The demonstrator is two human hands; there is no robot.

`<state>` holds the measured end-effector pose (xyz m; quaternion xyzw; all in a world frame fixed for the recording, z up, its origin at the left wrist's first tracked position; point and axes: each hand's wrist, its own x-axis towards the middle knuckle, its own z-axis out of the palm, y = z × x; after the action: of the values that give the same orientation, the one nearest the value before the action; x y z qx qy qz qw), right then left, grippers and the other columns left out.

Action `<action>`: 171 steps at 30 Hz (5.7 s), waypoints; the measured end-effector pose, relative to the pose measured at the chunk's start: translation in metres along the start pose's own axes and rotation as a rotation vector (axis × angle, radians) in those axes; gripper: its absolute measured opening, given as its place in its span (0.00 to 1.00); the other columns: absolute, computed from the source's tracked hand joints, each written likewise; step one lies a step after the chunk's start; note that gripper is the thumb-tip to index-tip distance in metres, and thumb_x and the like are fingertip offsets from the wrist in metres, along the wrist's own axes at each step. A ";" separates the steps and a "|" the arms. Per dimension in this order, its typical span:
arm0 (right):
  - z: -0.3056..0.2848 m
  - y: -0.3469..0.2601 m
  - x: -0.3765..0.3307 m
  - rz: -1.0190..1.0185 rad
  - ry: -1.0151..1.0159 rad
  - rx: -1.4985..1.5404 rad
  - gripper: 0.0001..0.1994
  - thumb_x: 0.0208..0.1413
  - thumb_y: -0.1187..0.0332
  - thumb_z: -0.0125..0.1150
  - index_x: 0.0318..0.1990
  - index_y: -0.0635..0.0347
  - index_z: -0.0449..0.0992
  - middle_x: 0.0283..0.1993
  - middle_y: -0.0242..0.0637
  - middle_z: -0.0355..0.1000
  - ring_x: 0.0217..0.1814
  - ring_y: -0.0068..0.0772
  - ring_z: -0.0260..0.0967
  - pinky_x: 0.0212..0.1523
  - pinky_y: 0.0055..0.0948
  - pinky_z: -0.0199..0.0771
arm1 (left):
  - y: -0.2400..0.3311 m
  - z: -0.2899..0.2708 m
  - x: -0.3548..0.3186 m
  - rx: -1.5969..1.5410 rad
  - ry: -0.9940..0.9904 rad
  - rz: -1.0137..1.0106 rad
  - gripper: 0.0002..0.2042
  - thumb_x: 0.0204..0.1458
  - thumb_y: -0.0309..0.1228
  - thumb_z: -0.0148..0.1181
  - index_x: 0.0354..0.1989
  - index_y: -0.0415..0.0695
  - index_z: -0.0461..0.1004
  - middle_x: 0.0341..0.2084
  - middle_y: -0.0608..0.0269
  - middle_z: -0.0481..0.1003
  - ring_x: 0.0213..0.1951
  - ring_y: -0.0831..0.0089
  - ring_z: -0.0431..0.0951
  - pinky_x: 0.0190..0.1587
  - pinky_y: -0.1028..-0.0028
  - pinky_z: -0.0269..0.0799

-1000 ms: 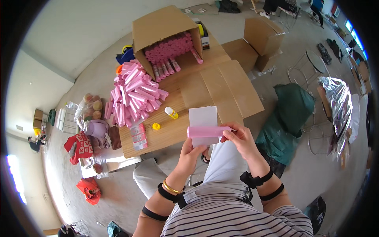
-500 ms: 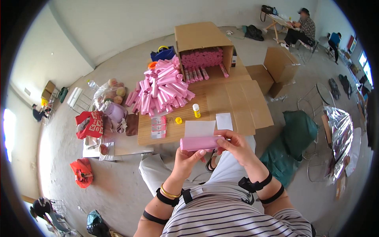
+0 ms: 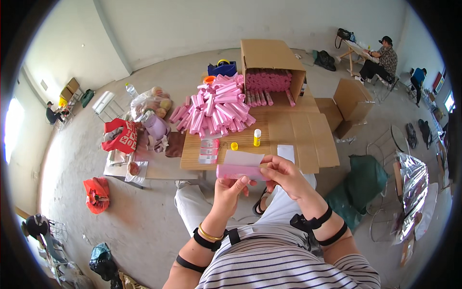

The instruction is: Apply adhesive labels to pink cylindrical plastic products using a glue stick and pre-cut paper labels.

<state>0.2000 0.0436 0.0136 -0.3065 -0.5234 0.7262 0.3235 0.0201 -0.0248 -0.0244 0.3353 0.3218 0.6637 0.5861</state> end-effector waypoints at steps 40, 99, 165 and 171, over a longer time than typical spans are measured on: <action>0.023 -0.007 -0.023 -0.269 -0.029 -0.109 0.06 0.60 0.73 0.50 0.42 0.61 0.63 0.32 0.29 0.63 0.31 0.15 0.60 0.32 0.19 0.61 | 0.062 0.032 -0.019 0.309 -0.037 -0.033 0.09 0.60 0.29 0.56 0.44 0.39 0.66 0.31 0.64 0.74 0.26 0.83 0.74 0.22 0.86 0.59; 0.033 -0.003 -0.037 -0.283 0.067 0.086 0.10 0.53 0.80 0.48 0.39 0.62 0.75 0.31 0.29 0.67 0.25 0.15 0.61 0.26 0.17 0.62 | 0.045 0.043 -0.026 0.057 0.016 0.000 0.05 0.52 0.18 0.49 0.35 0.38 0.70 0.45 0.49 0.72 0.33 0.76 0.75 0.26 0.82 0.73; 0.022 -0.019 -0.046 -0.634 0.052 -0.589 0.17 0.48 0.74 0.68 0.48 0.58 0.76 0.41 0.39 0.71 0.42 0.35 0.71 0.41 0.28 0.71 | 0.047 0.035 -0.025 0.027 -0.073 0.124 0.10 0.52 0.22 0.63 0.36 0.41 0.66 0.39 0.55 0.69 0.21 0.84 0.69 0.19 0.85 0.64; 0.018 -0.013 -0.039 -0.601 0.016 -0.552 0.18 0.49 0.75 0.67 0.49 0.58 0.75 0.39 0.37 0.67 0.39 0.35 0.66 0.40 0.30 0.68 | 0.046 0.025 -0.019 0.113 -0.109 0.166 0.13 0.52 0.21 0.62 0.40 0.44 0.63 0.39 0.56 0.69 0.22 0.84 0.68 0.19 0.86 0.64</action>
<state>0.2114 0.0056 0.0353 -0.2210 -0.7626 0.4292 0.4306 0.0164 -0.0481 0.0260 0.4291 0.2975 0.6716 0.5257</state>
